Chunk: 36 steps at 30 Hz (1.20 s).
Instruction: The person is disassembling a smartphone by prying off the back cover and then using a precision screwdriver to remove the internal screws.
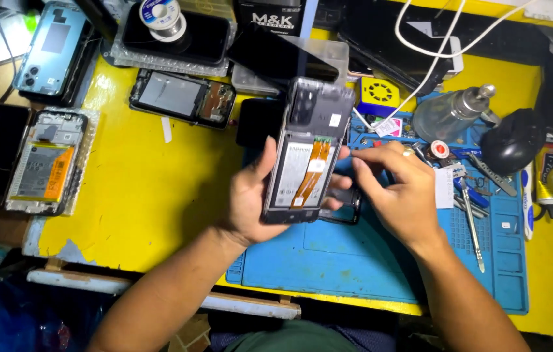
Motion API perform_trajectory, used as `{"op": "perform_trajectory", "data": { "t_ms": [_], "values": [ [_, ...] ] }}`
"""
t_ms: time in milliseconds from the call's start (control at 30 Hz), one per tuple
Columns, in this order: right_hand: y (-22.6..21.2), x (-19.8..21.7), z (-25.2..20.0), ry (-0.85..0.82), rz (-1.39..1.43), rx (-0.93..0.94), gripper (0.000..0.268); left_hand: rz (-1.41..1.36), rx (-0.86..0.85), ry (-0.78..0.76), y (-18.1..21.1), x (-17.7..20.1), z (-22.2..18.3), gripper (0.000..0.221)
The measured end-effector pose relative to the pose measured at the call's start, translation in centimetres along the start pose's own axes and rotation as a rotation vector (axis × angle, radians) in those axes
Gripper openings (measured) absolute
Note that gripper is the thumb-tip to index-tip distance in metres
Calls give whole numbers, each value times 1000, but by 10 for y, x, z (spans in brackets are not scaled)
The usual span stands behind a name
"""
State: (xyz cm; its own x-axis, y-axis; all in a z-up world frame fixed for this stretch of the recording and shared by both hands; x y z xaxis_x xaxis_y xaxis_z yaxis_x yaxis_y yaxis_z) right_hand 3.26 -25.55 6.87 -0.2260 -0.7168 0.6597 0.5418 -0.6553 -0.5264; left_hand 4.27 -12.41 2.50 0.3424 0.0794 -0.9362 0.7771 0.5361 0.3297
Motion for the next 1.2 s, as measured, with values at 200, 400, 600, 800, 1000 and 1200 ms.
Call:
{"op": "perform_trajectory", "data": {
  "t_ms": [200, 400, 600, 800, 1000, 1200],
  "values": [
    [12, 9, -19, 216, 421, -96, 11, 133, 63, 200, -17, 22, 1, 74],
    [0, -17, -25, 173, 911, -303, 21, 539, -79, 357, -6, 32, -1, 127],
    [18, -23, -37, 158, 1002, -429, 12, 835, -95, 482, -2, 26, -4, 135],
    [13, -27, -34, 30, 902, -444, 4, 1014, -212, 488, 12, 6, -7, 125],
    [25, -34, -43, 29, 890, -516, 6, 1502, -189, 722, 26, -4, -16, 127],
    [42, -42, -52, 14, 837, -558, 5, 1599, -248, 787, 33, -12, -22, 125]
  ]
}}
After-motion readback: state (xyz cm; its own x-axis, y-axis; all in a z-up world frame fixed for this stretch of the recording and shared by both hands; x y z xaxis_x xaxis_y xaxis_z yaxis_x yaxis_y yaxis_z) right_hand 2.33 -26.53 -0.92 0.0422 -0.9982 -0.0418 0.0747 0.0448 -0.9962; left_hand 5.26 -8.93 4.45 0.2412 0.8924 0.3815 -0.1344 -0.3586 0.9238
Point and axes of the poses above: each hand's wrist, its own z-axis towards the middle knuckle, its own x-axis out of the back of the hand, y = z × x, the point moved 10 cm from there along z, towards the middle knuckle, and after that the axes turned 10 degrees about x, right-handed, at the moved point
